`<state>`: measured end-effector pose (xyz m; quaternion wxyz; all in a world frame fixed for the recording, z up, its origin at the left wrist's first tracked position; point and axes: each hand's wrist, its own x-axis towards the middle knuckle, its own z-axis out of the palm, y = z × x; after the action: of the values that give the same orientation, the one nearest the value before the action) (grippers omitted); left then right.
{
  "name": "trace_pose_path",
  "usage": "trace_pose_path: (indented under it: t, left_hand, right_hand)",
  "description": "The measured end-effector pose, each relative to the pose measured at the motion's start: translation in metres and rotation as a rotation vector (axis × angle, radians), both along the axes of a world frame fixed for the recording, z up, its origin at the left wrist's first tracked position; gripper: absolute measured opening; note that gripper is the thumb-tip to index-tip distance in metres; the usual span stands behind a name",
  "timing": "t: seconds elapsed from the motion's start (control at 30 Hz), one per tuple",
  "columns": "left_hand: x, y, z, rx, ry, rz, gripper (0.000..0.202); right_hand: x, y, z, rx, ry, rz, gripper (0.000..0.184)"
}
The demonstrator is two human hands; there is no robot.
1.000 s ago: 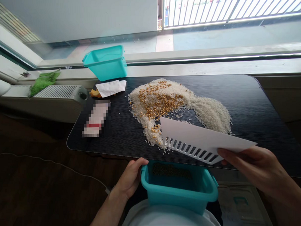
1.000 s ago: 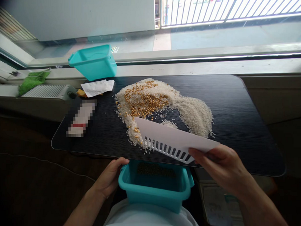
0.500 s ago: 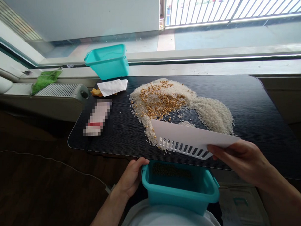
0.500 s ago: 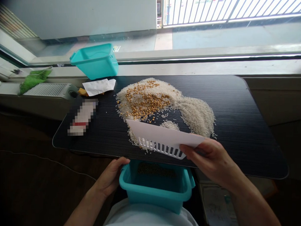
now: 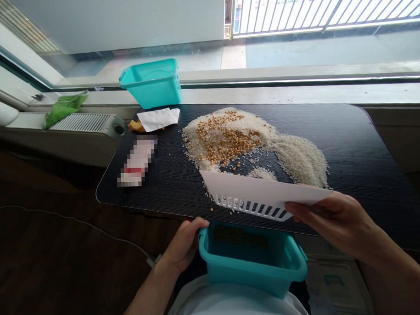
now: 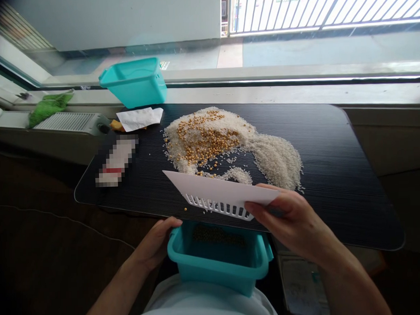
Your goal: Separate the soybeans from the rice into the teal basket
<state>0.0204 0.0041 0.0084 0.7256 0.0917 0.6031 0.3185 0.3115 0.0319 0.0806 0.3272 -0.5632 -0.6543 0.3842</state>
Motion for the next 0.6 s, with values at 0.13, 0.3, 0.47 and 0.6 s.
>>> trace_pose_path:
  t: [0.13,0.3,0.47,0.6]
  left_hand:
    - [-0.004,0.003,-0.001,-0.009,-0.050,0.006,0.018]
    - [-0.007,0.006,0.000,0.002,-0.112,-0.012,0.021]
    - [-0.001,0.005,0.008,0.043,-0.040,-0.058,0.036]
    - [0.002,0.004,0.010,0.099,-0.090,-0.041,0.032]
  right_hand:
    - [-0.012,0.007,0.002,-0.016,-0.033,0.066,0.031]
    - [-0.027,0.016,0.000,-0.004,-0.030,0.155,0.031]
    - [-0.023,0.011,-0.002,-0.017,-0.023,0.163,0.030]
    - [-0.006,-0.001,0.001,-0.086,-0.020,0.065,0.033]
